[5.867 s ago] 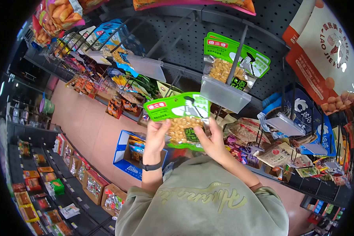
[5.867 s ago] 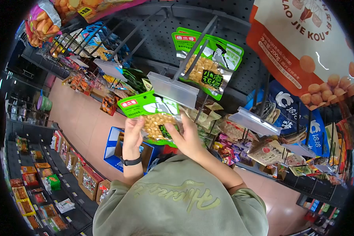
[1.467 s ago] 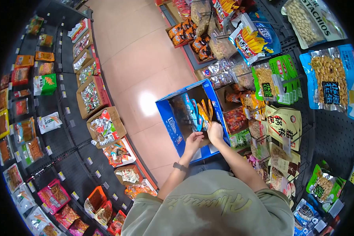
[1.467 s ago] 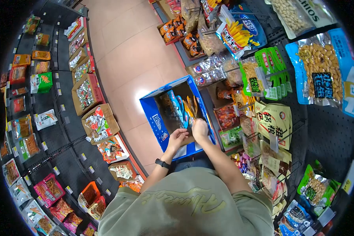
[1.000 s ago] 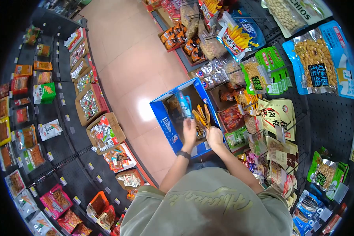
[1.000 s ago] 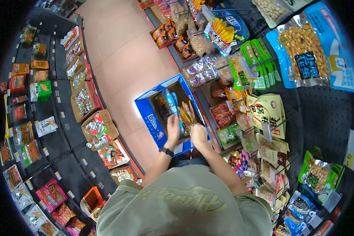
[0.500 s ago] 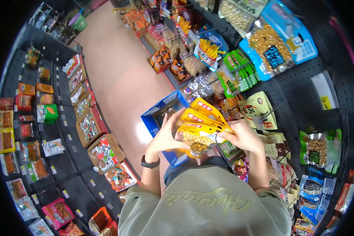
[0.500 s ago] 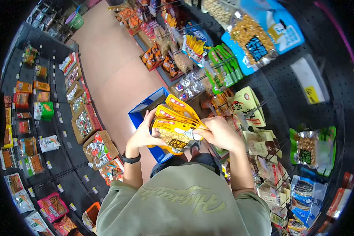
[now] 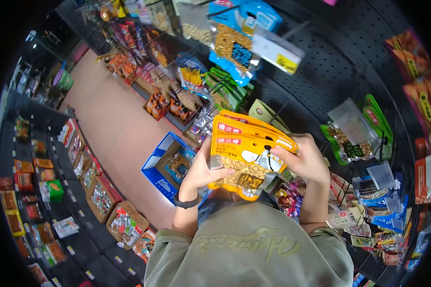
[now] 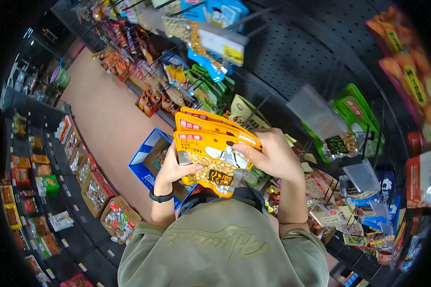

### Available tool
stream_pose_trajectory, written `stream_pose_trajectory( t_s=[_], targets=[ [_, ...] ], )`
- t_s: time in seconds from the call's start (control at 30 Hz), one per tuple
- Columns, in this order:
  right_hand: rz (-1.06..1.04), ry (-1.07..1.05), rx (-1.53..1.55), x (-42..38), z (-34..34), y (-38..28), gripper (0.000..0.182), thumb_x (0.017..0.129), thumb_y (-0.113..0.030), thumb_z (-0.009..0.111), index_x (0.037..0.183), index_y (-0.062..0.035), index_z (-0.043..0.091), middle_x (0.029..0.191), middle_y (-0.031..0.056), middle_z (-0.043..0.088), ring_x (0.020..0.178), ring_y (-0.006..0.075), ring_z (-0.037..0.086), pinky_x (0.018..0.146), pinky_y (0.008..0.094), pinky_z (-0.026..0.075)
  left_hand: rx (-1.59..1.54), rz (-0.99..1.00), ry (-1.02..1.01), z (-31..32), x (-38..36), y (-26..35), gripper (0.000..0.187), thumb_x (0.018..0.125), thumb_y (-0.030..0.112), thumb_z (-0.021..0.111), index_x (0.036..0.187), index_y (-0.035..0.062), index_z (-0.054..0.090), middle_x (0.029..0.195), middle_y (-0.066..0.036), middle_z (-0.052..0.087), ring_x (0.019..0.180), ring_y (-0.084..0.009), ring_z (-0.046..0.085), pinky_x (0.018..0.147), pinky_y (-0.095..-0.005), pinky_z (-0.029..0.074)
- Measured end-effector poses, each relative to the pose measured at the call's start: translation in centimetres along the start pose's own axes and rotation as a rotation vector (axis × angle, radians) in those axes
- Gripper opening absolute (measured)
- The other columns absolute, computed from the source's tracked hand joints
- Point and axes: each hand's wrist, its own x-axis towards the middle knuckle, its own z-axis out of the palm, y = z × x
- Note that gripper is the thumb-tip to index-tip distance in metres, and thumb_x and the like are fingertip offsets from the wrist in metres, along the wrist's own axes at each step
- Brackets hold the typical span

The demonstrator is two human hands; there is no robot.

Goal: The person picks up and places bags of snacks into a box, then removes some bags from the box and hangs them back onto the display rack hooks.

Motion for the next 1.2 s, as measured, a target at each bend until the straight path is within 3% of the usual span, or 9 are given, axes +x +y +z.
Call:
stream_pose_trajectory(
  t_s=[0.1,0.2,0.27,0.37,0.7,0.8,0.83,1.1,1.2],
  targets=[
    [0.242,0.186,0.286,-1.5,-0.2,0.0,0.028,0.086,-0.025,0.058,0.091,0.002,0.062,0.07,0.0014,0.06,0.064,0.0052,0.049,0.053,0.0251,0.041,-0.173,-0.009,-0.02,2.4,0.7,-1.2,0.073,0.068,0.012,0.075,0.128,0.0002,0.035,0.119,-0.009,0.05,0.11,-0.0169,0.046,0.096,-0.0311,0.035],
    [-0.006,0.31,0.495,-2.9,0.1,2.5,0.046,0.088,-0.039,0.052,0.106,0.0028,0.056,0.09,0.003,0.06,0.077,0.0068,0.051,0.062,0.023,0.043,-0.3,-0.039,0.011,4.2,0.6,-3.0,0.07,0.07,0.015,0.074,0.127,0.0,0.036,0.119,-0.009,0.05,0.11,-0.0151,0.047,0.094,-0.0301,0.036],
    [0.15,0.24,0.628,-4.2,-0.1,2.6,0.071,0.089,-0.059,0.032,0.12,0.0027,0.046,0.112,0.008,0.055,0.099,0.0145,0.051,0.087,0.0294,0.039,-0.365,-0.109,0.046,4.6,0.2,-4.2,0.069,0.071,0.018,0.074,0.126,-0.0002,0.037,0.119,-0.009,0.05,0.109,-0.0149,0.047,0.093,-0.03,0.037],
    [0.208,0.311,0.724,-5.2,2.2,5.4,0.064,0.094,-0.051,0.025,0.12,0.0032,0.046,0.121,0.0128,0.051,0.115,0.0209,0.043,0.099,0.0342,0.03,-0.413,-0.116,-0.001,5.1,0.4,-4.0,0.067,0.073,0.025,0.073,0.125,-0.0005,0.038,0.114,-0.008,0.052,0.104,-0.015,0.05,0.09,-0.0298,0.04],
    [0.168,0.37,0.591,-4.9,2.1,2.9,0.023,0.092,-0.014,0.049,0.109,0.0,0.053,0.085,-0.0017,0.057,0.075,0.0033,0.047,0.066,0.0196,0.04,-0.612,-0.256,0.026,6.1,-1.2,-4.8,0.071,0.073,0.033,0.069,0.129,0.0051,0.034,0.114,-0.009,0.054,0.098,-0.0192,0.057,0.081,-0.0341,0.05],
    [0.295,0.413,0.527,-5.3,1.9,4.2,0.018,0.092,-0.013,0.049,0.1,0.0005,0.057,0.073,-0.0031,0.055,0.065,0.0027,0.045,0.057,0.0196,0.037,-0.728,-0.199,-0.054,6.8,-1.1,-5.5,0.074,0.071,0.032,0.071,0.129,0.0055,0.034,0.112,-0.009,0.055,0.099,-0.0186,0.057,0.081,-0.0345,0.051],
    [0.252,0.485,0.551,-5.3,2.0,3.8,0.017,0.092,-0.013,0.049,0.094,0.0013,0.057,0.066,-0.0034,0.052,0.06,0.0025,0.042,0.053,0.0198,0.035,-0.721,-0.247,-0.063,7.0,-1.2,-5.2,0.082,0.067,0.034,0.074,0.131,0.0052,0.032,0.12,-0.01,0.05,0.111,-0.0212,0.049,0.093,-0.0367,0.041],
    [0.181,0.67,0.151,-5.8,-1.2,0.5,0.02,0.092,-0.016,0.047,0.097,0.0014,0.056,0.066,-0.0026,0.05,0.061,0.0034,0.039,0.053,0.0206,0.033,-0.877,-0.477,-0.198,7.3,-2.1,-7.9,0.074,0.065,0.025,0.075,0.126,0.003,0.04,0.119,-0.01,0.053,0.106,-0.0227,0.054,0.09,-0.0362,0.044],
    [0.169,0.675,0.114,-5.8,-2.1,1.2,0.019,0.092,-0.015,0.047,0.098,0.0008,0.056,0.067,-0.0022,0.05,0.062,0.0037,0.038,0.053,0.021,0.032,-0.931,-0.393,-0.187,7.1,-2.2,-9.1,0.073,0.064,0.021,0.075,0.126,0.0031,0.04,0.117,-0.01,0.054,0.104,-0.0226,0.055,0.088,-0.0355,0.046]
  ],
)
